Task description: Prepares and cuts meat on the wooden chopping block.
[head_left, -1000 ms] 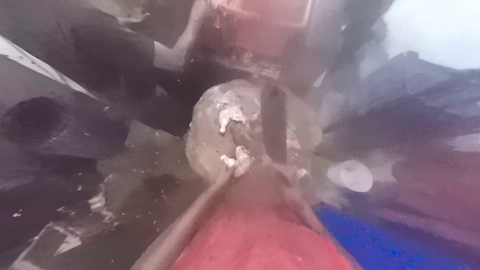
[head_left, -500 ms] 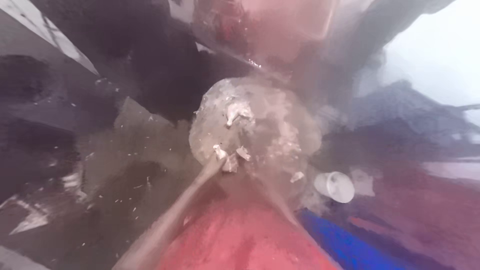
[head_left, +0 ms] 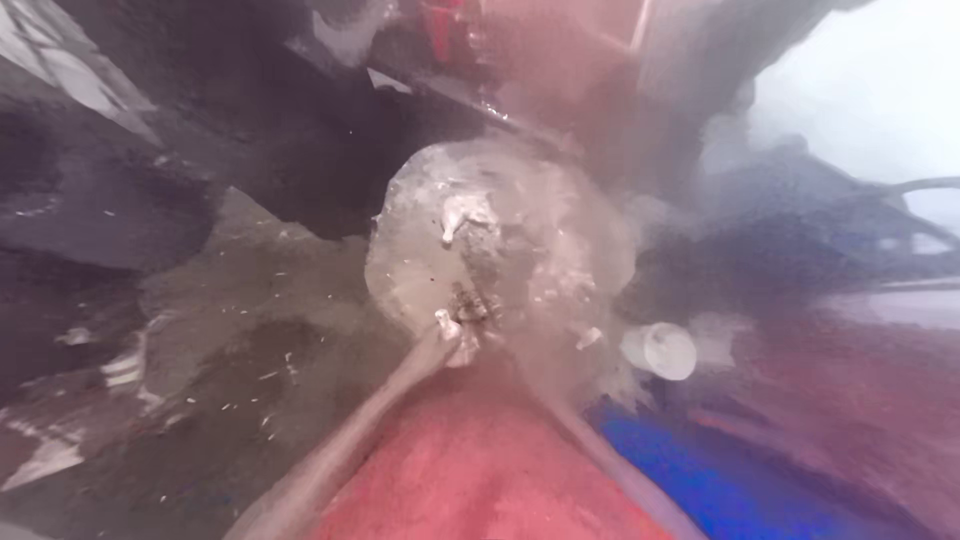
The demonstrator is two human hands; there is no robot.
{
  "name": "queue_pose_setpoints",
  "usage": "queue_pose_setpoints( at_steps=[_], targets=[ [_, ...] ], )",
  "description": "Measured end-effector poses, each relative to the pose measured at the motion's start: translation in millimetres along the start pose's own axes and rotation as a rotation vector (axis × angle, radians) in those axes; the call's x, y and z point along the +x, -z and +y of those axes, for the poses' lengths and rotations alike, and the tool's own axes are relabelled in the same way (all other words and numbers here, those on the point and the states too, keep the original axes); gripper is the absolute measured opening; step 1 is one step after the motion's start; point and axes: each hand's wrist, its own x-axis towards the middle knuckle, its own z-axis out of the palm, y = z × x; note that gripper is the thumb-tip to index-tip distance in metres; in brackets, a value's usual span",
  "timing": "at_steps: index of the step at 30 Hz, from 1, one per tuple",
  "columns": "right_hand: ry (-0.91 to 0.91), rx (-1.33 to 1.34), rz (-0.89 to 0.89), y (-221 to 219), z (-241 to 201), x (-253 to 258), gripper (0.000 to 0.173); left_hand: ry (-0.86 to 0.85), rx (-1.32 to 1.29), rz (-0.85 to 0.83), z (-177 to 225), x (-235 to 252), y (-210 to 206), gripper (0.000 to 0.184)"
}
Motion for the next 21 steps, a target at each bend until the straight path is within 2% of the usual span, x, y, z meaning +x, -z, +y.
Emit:
queue_pose_setpoints(
  at_steps=[2, 5, 8, 12, 15, 17, 19, 21],
  targets=[
    [0.038, 0.012, -0.03, -6.5, 22.7, 13.7, 0.05, -0.018, -0.008, 0.002, 0.0, 0.6, 1.2, 0.052],
    [0.08, 0.184, 0.036, -9.0, 9.0, 8.3, 0.047, -0.072, 0.0, 0.001, -15.3, 2.2, 3.2, 0.049],
    [0.162, 0.166, 0.135, -11.1, 4.9, -3.3, 0.042, -0.045, 0.013, 0.0, -21.9, 0.4, 4.3, 0.05],
    [0.054, 0.13, -0.029, -5.4, 27.6, 4.9, 0.044, 0.015, 0.009, 0.016, -14.5, 0.5, 3.9, 0.051],
    [0.111, 0.286, -0.017, -4.6, -4.8, -2.0, 0.043, -0.015, 0.007, 0.022, -23.5, 1.3, 5.1, 0.052],
    [0.175, 0.299, 0.029, -5.3, -20.6, -7.5, 0.04, -0.032, 0.005, 0.024, -24.6, 2.7, 3.8, 0.052],
    [0.078, 0.197, -0.019, -7.8, -21.1, -7.2, 0.038, -0.004, 0.031, 0.012, -19.9, 1.8, 3.1, 0.052],
    [-0.004, 0.19, -0.127, -17.4, 4.9, 3.3, 0.043, 0.01, 0.027, 0.004, -15.4, -1.6, 2.4, 0.051]
  ],
)
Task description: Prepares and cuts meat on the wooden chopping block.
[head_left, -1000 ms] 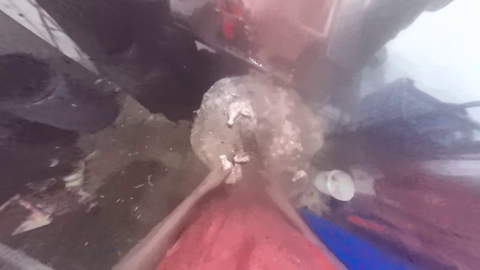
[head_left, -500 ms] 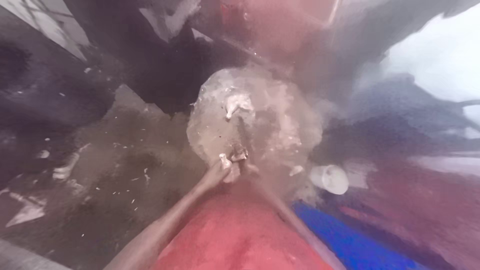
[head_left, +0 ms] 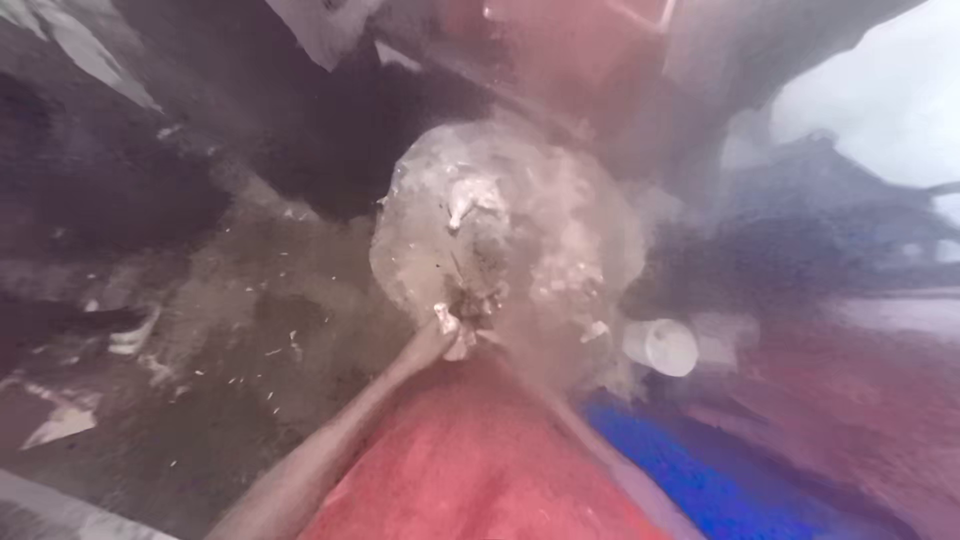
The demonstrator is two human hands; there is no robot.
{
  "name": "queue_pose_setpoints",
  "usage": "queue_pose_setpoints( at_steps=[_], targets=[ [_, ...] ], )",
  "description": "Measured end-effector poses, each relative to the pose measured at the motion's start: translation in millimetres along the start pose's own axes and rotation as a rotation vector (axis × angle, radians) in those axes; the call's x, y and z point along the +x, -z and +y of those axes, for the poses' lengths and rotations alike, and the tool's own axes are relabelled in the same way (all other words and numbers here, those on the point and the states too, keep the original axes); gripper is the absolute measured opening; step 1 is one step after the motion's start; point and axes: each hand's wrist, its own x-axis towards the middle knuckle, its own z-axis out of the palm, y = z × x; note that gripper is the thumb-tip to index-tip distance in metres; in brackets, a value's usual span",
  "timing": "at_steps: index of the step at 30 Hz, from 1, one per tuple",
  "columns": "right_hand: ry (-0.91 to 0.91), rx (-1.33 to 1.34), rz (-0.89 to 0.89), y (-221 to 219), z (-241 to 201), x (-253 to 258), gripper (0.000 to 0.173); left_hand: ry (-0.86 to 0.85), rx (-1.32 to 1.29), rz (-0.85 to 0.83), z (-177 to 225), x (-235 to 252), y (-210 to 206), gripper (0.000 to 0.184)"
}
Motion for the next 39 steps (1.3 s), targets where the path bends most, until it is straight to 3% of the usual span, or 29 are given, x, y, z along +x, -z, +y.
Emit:
queue_pose_setpoints(
  at_steps=[2, 7, 12, 17, 19, 23, 25, 27, 31, 35, 39],
  targets=[
    [0.057, 0.086, 0.008, -1.1, 19.6, 7.9, 0.042, 0.01, -0.012, 0.018, -2.8, -3.0, 3.5, 0.051],
    [0.165, 0.065, 0.06, 1.7, -12.2, -11.3, 0.04, 0.055, -0.025, 0.059, -17.7, -11.8, 21.4, 0.051],
    [0.088, 0.162, -0.213, 8.3, 26.6, -15.2, 0.039, 0.077, -0.014, 0.112, -11.2, -16.0, 32.9, 0.048],
    [-0.074, 0.233, 0.192, 22.3, 49.0, -26.4, 0.043, -0.056, -0.049, 0.171, 22.7, -20.7, 47.5, 0.048],
    [-0.001, 0.125, 0.318, 35.2, 41.2, -15.9, 0.042, -0.112, -0.095, 0.118, 46.2, -8.4, 39.3, 0.043],
    [0.24, 0.01, 0.43, 64.0, -26.6, -3.9, 0.039, -0.154, -0.019, 0.0, 53.6, 50.5, 9.2, 0.045],
    [0.205, -0.007, 0.428, 63.9, -54.9, -13.8, 0.035, -0.14, -0.018, 0.043, 51.0, 67.0, 0.1, 0.042],
    [0.046, -0.052, 0.382, 55.9, -61.1, -19.9, 0.028, -0.141, -0.039, 0.102, 50.9, 75.4, -4.5, 0.038],
    [0.093, -0.154, 0.062, 43.1, 23.4, 5.7, 0.044, -0.141, 0.034, 0.073, 47.4, 68.8, -0.2, 0.035],
    [0.131, -0.097, 0.099, 38.4, 29.2, 11.2, 0.044, -0.079, 0.097, 0.016, 34.1, 43.7, 7.5, 0.037],
    [0.137, -0.042, 0.201, 39.4, 20.3, -2.5, 0.044, 0.031, 0.014, 0.119, 22.3, 20.0, 31.0, 0.036]
  ],
)
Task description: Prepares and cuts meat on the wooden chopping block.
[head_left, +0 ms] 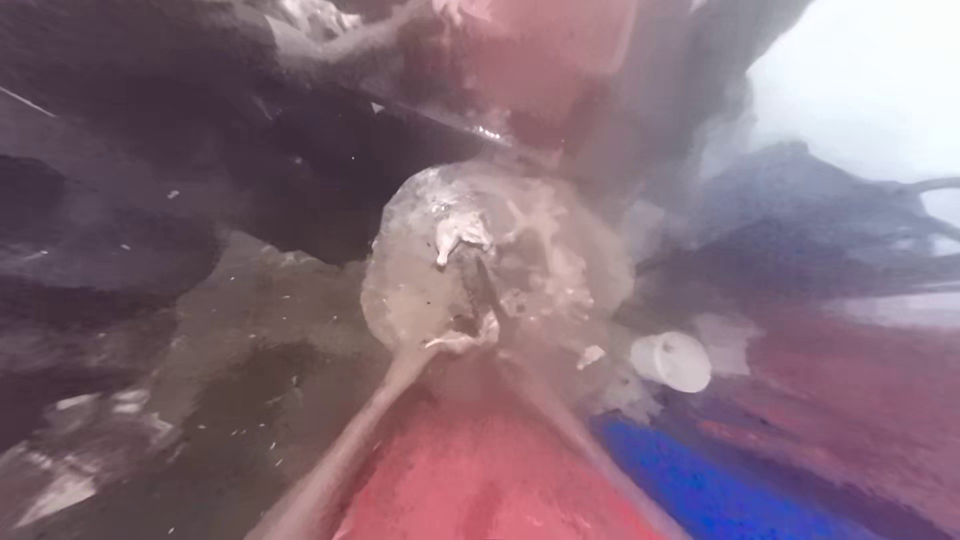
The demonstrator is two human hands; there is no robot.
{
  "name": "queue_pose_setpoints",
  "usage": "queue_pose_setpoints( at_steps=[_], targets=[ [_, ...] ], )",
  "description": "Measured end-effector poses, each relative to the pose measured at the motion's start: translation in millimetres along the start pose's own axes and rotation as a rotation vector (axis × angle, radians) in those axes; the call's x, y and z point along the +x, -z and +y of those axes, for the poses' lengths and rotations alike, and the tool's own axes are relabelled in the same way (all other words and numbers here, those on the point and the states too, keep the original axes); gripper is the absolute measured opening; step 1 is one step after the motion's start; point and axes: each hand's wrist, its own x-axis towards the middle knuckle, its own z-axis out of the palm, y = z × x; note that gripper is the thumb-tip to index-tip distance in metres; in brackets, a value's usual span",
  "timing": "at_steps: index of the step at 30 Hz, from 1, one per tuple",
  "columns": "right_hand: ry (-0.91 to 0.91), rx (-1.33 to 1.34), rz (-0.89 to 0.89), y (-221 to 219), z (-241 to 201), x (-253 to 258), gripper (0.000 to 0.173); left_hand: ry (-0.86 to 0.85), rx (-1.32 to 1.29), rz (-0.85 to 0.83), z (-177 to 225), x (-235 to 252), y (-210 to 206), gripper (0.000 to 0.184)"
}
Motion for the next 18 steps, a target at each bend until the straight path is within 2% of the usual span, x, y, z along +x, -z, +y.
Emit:
queue_pose_setpoints(
  at_steps=[2, 5, 9, 11, 13, 16, 18],
  targets=[
    [-0.025, -0.047, 0.007, 4.8, 2.9, -7.9, 0.045, -0.008, -0.023, 0.072, -10.1, -3.1, 16.8, 0.035],
    [-0.144, -0.107, -0.089, 20.3, 2.9, -8.0, 0.047, -0.063, 0.022, 0.102, -16.6, -1.7, 31.3, 0.035],
    [-0.057, -0.016, -0.057, 20.3, -30.7, 0.2, 0.045, -0.075, -0.03, 0.106, -13.9, 5.6, 27.6, 0.031],
    [0.051, -0.001, -0.032, 13.6, -40.1, -0.1, 0.039, -0.067, -0.057, 0.098, -13.9, 5.3, 22.6, 0.032],
    [0.115, -0.025, -0.054, 6.0, -30.8, 0.1, 0.038, -0.058, -0.085, 0.099, -15.3, 2.6, 22.4, 0.033],
    [-0.048, -0.081, -0.273, 12.3, -5.9, 5.6, 0.046, -0.098, -0.132, 0.119, -16.8, 4.0, 22.0, 0.029],
    [-0.054, -0.046, -0.246, 11.6, 5.8, 5.8, 0.047, -0.115, -0.168, 0.136, -24.4, 6.9, 20.3, 0.027]
  ],
)
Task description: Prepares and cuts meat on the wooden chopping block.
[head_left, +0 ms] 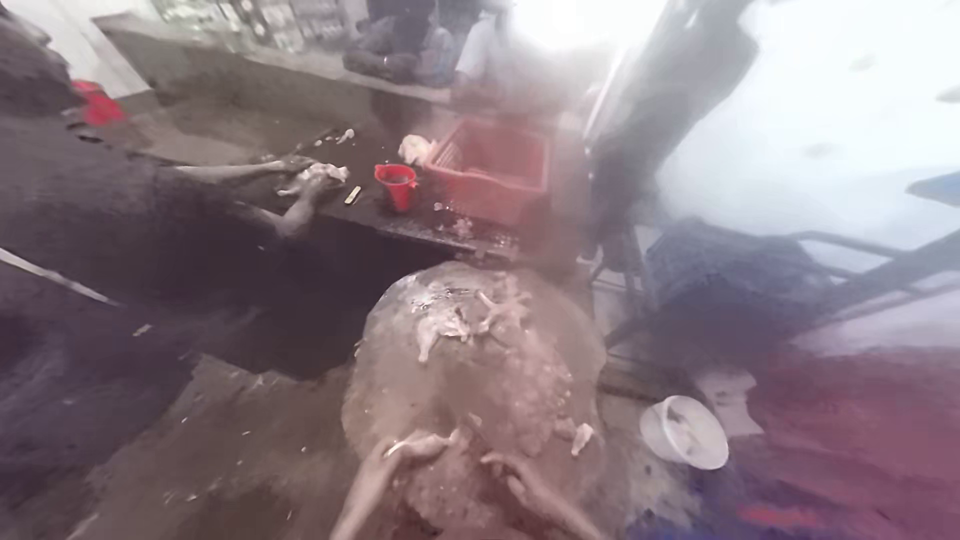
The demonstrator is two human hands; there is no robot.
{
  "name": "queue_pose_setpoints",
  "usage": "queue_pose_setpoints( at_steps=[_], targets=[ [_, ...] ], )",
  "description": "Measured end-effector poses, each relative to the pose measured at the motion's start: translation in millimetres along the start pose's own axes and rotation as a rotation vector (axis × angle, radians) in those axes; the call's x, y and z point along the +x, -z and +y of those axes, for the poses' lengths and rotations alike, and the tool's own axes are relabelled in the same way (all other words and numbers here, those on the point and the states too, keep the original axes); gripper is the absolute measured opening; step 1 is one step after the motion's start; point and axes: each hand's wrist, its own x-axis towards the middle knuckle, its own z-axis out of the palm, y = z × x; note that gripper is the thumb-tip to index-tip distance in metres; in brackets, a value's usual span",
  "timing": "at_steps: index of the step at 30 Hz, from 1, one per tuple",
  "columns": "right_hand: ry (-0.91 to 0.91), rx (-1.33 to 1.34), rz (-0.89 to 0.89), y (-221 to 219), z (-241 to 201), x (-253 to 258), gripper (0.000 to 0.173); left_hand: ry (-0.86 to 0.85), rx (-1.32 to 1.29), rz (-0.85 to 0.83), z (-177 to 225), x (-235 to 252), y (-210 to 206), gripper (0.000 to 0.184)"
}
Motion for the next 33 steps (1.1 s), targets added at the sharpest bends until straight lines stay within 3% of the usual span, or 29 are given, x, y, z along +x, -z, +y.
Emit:
queue_pose_setpoints(
  at_steps=[5, 9, 12, 15, 19, 23, 25, 29, 33],
  targets=[
    [0.065, -0.04, 0.186, -11.4, -20.9, -15.7, 0.047, 0.06, -0.037, 0.019, -6.7, -13.2, 0.0, 0.029],
    [-0.016, -0.008, 0.063, -6.6, -6.5, -22.1, 0.045, 0.048, -0.033, 0.005, -13.2, -11.8, -2.8, 0.033],
    [0.012, 0.092, 0.069, -11.6, 8.9, -14.8, 0.044, 0.015, 0.069, 0.001, -9.1, -8.7, 0.3, 0.034],
    [0.076, 0.073, 0.17, -15.1, -15.8, -14.0, 0.037, 0.03, 0.107, -0.041, 9.1, -21.6, 0.8, 0.036],
    [0.049, -0.024, 0.199, -6.5, -53.2, -11.1, 0.043, 0.077, 0.09, -0.05, 5.1, -22.2, 3.5, 0.036],
    [0.157, -0.002, 0.239, -3.0, -97.9, -18.0, 0.038, 0.055, 0.019, -0.034, -1.2, -14.6, -2.0, 0.032],
    [0.078, -0.029, 0.197, -18.0, -80.5, -17.3, 0.031, 0.07, -0.005, -0.031, 2.5, -17.7, -3.4, 0.032],
    [-0.028, -0.056, 0.019, -36.8, -10.5, -4.1, 0.047, 0.106, -0.004, -0.019, 6.7, -18.3, -4.0, 0.028],
    [0.0, -0.007, 0.071, -38.0, -31.3, -5.5, 0.045, 0.12, -0.001, -0.033, 1.3, -24.3, 5.6, 0.03]
  ],
)
